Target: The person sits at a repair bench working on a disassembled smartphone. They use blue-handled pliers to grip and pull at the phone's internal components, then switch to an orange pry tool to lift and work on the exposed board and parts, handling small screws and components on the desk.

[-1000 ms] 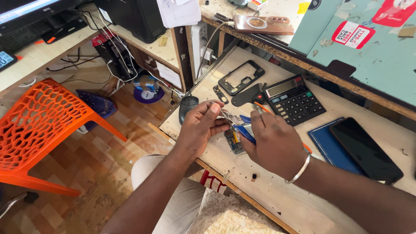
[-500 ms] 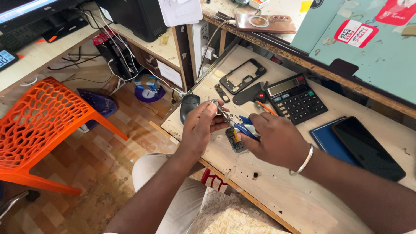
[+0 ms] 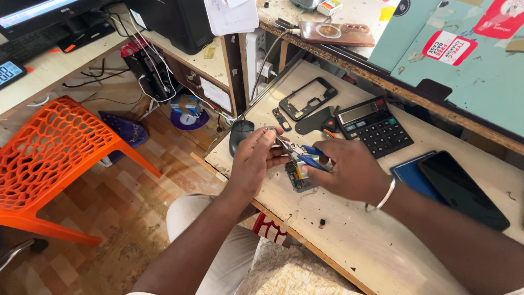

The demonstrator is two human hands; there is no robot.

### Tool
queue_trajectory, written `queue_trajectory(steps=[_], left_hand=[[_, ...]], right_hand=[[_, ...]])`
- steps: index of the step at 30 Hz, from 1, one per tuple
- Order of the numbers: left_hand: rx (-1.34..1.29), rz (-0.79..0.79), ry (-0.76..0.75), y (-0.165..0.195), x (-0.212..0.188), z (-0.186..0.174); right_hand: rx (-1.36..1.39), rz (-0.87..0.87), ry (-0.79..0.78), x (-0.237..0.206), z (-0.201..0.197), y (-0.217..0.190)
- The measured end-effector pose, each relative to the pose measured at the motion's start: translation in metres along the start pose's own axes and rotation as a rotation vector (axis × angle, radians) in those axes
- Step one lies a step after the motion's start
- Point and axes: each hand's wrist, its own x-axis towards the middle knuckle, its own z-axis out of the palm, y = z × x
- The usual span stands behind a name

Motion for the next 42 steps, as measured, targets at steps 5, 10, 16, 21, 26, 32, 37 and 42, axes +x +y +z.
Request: queue_trajectory(steps=[5, 10, 16, 21, 26, 32, 37, 42], left_hand=[[-0.036, -0.017, 0.007, -0.002, 0.004, 0.001], [-0.012, 0.000, -0.012, -0.002, 0.003, 0.003], [-0.012, -0.016, -0.027, 0.001, 0.002, 0.003], [-0.011, -0.051, 0.002, 0.000, 0.001, 0.004], [0.058, -0.030, 0.033, -0.004, 0.003, 0.006], [-0.004, -0.024, -0.001, -0.005, 0.002, 0.002], [-0.012, -0.014, -0.023, -0.004, 0.002, 0.000], [-0.078, -0.026, -0.057, -0.002, 0.002, -0.002]], right_hand=[[-0.227, -0.124, 0.256, -0.014, 0.011, -0.014], [-0.357, -0.188, 0.312, -0.018, 0.012, -0.021], [-0.389, -0.113, 0.199, -0.017, 0.010, -0.026], [-0.375, -0.114, 0.148, -0.017, 0.003, -0.024], [-0.361, -0.133, 0.159, -0.018, 0.003, -0.022], [-0.106, -0.096, -0.036, -0.007, -0.005, 0.000], [0.098, -0.012, -0.203, 0.006, -0.009, 0.021], [0.440, 0.071, -0.305, 0.011, -0.009, 0.021]])
